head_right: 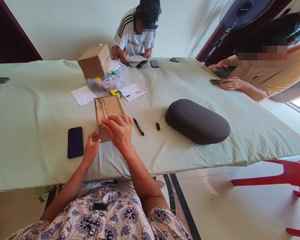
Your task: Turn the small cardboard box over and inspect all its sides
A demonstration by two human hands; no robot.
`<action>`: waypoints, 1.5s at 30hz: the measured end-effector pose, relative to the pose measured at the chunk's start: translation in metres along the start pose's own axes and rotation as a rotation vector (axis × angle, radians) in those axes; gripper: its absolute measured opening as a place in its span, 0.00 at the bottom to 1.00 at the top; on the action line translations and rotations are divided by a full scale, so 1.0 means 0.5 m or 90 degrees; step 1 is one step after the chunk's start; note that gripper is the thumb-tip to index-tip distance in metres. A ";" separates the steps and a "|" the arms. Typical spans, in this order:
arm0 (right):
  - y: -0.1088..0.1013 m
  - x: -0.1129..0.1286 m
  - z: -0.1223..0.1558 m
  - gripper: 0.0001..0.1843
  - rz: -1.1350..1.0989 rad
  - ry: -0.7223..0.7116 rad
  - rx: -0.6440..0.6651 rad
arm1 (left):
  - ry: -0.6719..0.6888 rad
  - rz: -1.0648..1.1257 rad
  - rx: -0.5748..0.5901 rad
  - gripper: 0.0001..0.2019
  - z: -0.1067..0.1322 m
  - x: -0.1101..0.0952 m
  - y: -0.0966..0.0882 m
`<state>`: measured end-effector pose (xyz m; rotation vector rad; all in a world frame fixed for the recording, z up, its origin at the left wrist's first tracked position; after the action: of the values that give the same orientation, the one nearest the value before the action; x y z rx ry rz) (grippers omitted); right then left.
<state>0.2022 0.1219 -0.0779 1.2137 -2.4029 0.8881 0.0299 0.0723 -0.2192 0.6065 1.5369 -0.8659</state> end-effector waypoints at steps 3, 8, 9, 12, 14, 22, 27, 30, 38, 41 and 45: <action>0.026 0.018 0.010 0.14 0.002 -0.021 0.019 | 0.186 -0.023 -0.087 0.32 -0.003 -0.074 -0.033; 0.027 0.024 0.011 0.13 0.009 -0.050 0.014 | 0.446 -0.043 -0.006 0.30 -0.008 -0.193 -0.034; 0.024 0.023 0.009 0.13 0.007 -0.059 0.016 | 0.476 -0.056 -0.001 0.28 -0.010 -0.205 -0.029; 0.014 0.018 0.003 0.13 -0.024 -0.091 0.016 | 0.524 -0.076 -0.020 0.23 -0.016 -0.221 -0.012; 0.003 0.008 0.000 0.12 -0.046 -0.101 -0.013 | 0.535 -0.082 -0.040 0.20 -0.020 -0.220 -0.006; -0.028 -0.087 0.020 0.12 -0.175 0.057 -0.108 | 0.551 -0.055 -0.028 0.17 -0.024 -0.218 -0.013; -0.027 -0.076 0.044 0.11 -0.200 0.058 -0.106 | 0.464 0.003 0.025 0.18 -0.042 -0.214 -0.015; -0.027 -0.046 0.050 0.10 -0.188 0.037 -0.104 | 0.411 0.012 -0.003 0.21 -0.053 -0.201 -0.016; 0.001 0.022 0.062 0.11 -0.179 0.061 -0.048 | 0.486 -0.099 -0.005 0.44 -0.017 -0.186 0.004; 0.011 0.032 0.066 0.12 -0.161 0.083 -0.029 | 0.482 -0.135 0.013 0.55 -0.014 -0.192 0.007; 0.023 0.036 0.068 0.13 -0.142 0.102 -0.005 | 0.482 -0.125 0.004 0.45 -0.029 -0.199 0.007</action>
<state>0.1822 0.0940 -0.0988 1.3215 -2.0967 0.8695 0.0393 0.0956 -0.1220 0.8560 2.3056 -0.8288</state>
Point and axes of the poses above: each hand's wrist, its own z-axis away from the middle knuckle, its own y-axis out of the palm, x = y × z, the point moved 4 cm from there along -z, towards the middle knuckle, and after that the axes turned 14 degrees about -x, right-handed, at the moved point
